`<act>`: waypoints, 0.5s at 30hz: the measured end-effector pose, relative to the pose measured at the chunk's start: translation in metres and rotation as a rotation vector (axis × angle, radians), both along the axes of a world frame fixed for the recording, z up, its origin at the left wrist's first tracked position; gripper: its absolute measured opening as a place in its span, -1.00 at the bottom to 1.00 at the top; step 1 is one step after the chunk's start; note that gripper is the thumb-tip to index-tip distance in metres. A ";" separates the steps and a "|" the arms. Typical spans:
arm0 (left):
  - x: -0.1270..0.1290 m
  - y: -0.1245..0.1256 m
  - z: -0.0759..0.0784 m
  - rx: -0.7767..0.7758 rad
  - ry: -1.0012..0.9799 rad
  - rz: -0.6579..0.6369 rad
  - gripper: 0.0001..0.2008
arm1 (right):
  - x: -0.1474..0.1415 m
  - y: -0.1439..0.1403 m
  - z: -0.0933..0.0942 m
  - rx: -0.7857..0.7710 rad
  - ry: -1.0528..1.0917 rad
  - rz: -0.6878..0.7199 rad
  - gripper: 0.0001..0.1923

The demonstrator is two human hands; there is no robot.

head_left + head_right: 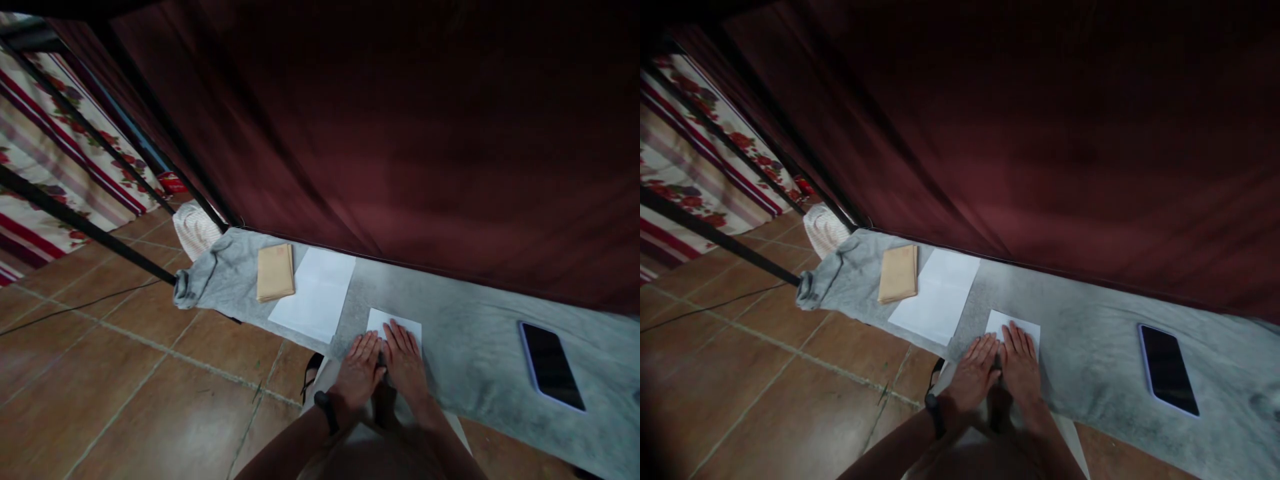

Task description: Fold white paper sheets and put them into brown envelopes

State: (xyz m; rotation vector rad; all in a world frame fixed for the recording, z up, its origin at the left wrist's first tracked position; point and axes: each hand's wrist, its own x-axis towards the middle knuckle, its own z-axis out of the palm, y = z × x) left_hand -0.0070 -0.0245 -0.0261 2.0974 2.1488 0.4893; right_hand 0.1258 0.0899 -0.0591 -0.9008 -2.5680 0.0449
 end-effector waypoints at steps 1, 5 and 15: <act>-0.001 -0.003 -0.002 -0.006 -0.004 -0.002 -0.40 | 0.003 0.000 0.000 0.005 0.001 -0.006 -0.46; -0.025 -0.012 0.002 0.028 -0.009 -0.018 -0.46 | 0.017 0.002 -0.003 0.030 0.018 -0.034 -0.47; -0.280 -0.028 0.085 0.325 -0.251 1.161 -0.50 | 0.019 0.001 -0.006 0.055 0.018 -0.064 -0.46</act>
